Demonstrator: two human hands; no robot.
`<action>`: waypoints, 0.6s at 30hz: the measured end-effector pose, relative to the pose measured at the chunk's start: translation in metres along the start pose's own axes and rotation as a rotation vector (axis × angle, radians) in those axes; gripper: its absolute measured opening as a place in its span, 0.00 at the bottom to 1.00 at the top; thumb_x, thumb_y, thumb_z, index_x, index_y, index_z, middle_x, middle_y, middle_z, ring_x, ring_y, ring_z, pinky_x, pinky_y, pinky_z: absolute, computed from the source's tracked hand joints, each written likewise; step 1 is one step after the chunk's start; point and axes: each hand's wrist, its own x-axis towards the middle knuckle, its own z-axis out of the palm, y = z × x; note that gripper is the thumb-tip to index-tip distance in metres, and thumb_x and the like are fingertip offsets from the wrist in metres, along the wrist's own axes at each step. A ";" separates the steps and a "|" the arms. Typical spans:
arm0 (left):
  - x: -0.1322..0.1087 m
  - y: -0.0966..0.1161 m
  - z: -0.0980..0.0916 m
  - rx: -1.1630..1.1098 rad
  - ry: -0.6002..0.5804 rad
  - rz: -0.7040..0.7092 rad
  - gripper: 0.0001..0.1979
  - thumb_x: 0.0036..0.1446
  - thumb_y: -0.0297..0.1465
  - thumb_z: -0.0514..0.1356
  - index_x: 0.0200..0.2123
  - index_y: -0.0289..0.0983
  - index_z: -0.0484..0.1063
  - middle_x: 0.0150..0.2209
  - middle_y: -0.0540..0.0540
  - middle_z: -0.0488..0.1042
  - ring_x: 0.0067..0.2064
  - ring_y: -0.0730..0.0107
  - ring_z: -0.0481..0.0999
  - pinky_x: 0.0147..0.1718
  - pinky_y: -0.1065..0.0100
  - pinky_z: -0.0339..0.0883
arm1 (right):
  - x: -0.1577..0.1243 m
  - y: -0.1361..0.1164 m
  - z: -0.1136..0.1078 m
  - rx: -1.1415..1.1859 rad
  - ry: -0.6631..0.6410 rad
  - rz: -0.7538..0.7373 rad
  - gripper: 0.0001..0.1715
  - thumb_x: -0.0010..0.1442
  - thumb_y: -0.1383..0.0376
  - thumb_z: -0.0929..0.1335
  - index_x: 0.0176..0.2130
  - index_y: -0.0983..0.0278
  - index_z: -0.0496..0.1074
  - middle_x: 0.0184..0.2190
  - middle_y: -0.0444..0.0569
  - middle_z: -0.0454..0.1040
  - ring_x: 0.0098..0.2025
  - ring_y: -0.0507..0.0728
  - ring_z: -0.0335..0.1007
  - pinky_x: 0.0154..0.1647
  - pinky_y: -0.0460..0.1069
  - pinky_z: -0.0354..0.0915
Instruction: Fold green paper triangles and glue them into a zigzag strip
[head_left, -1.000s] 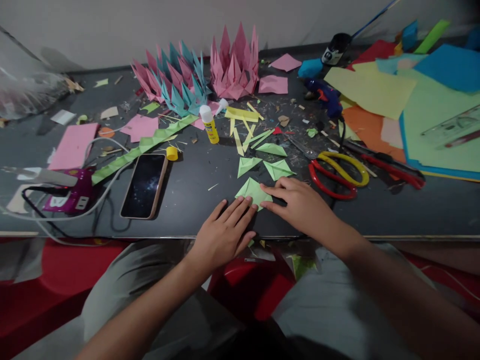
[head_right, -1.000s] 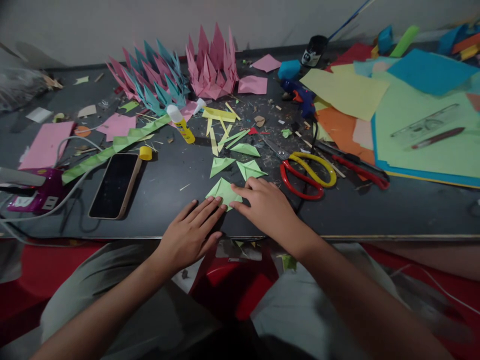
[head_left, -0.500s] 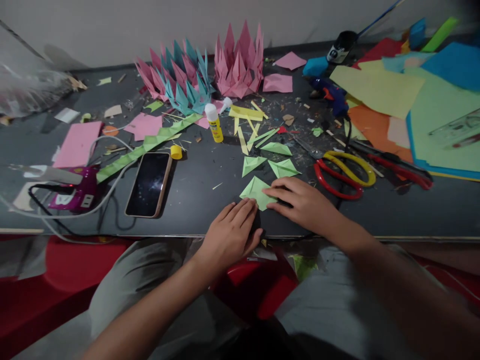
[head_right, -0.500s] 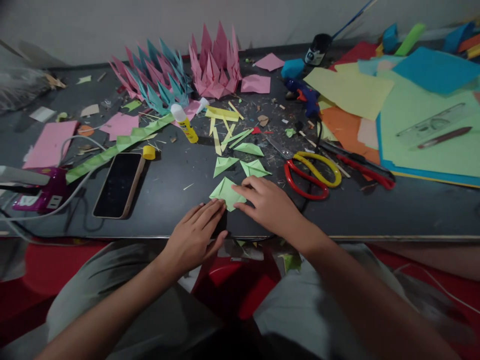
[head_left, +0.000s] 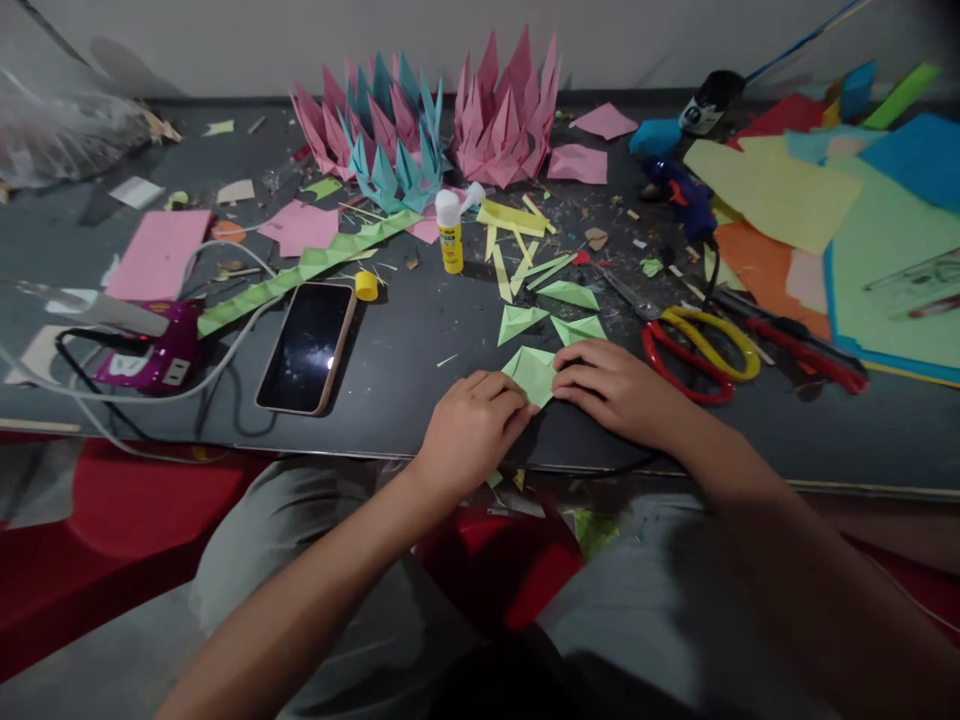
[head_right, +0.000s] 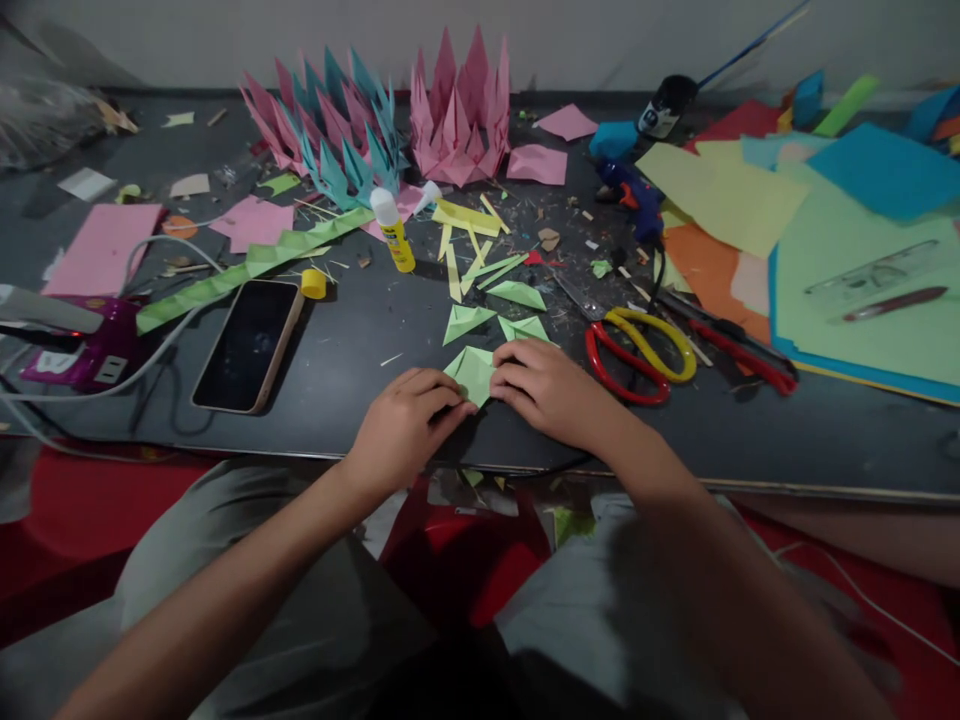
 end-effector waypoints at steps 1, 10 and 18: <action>0.003 0.000 0.000 -0.027 -0.002 -0.026 0.10 0.58 0.32 0.56 0.28 0.34 0.72 0.32 0.47 0.74 0.36 0.68 0.71 0.36 0.67 0.65 | 0.001 -0.001 0.001 0.005 0.001 0.011 0.14 0.62 0.63 0.59 0.34 0.64 0.72 0.40 0.54 0.68 0.44 0.58 0.63 0.47 0.55 0.60; 0.010 0.003 0.003 -0.126 -0.018 -0.126 0.05 0.53 0.29 0.61 0.26 0.35 0.72 0.30 0.48 0.71 0.36 0.68 0.69 0.37 0.67 0.65 | 0.011 -0.009 0.011 0.039 0.081 0.126 0.08 0.59 0.63 0.62 0.31 0.62 0.69 0.37 0.51 0.66 0.42 0.58 0.63 0.45 0.55 0.60; 0.006 0.013 0.001 0.076 -0.042 -0.118 0.06 0.57 0.29 0.57 0.30 0.35 0.73 0.32 0.47 0.72 0.37 0.66 0.71 0.34 0.67 0.66 | 0.005 -0.014 0.021 -0.053 0.257 0.284 0.14 0.57 0.56 0.65 0.39 0.62 0.68 0.39 0.53 0.66 0.44 0.61 0.63 0.45 0.55 0.59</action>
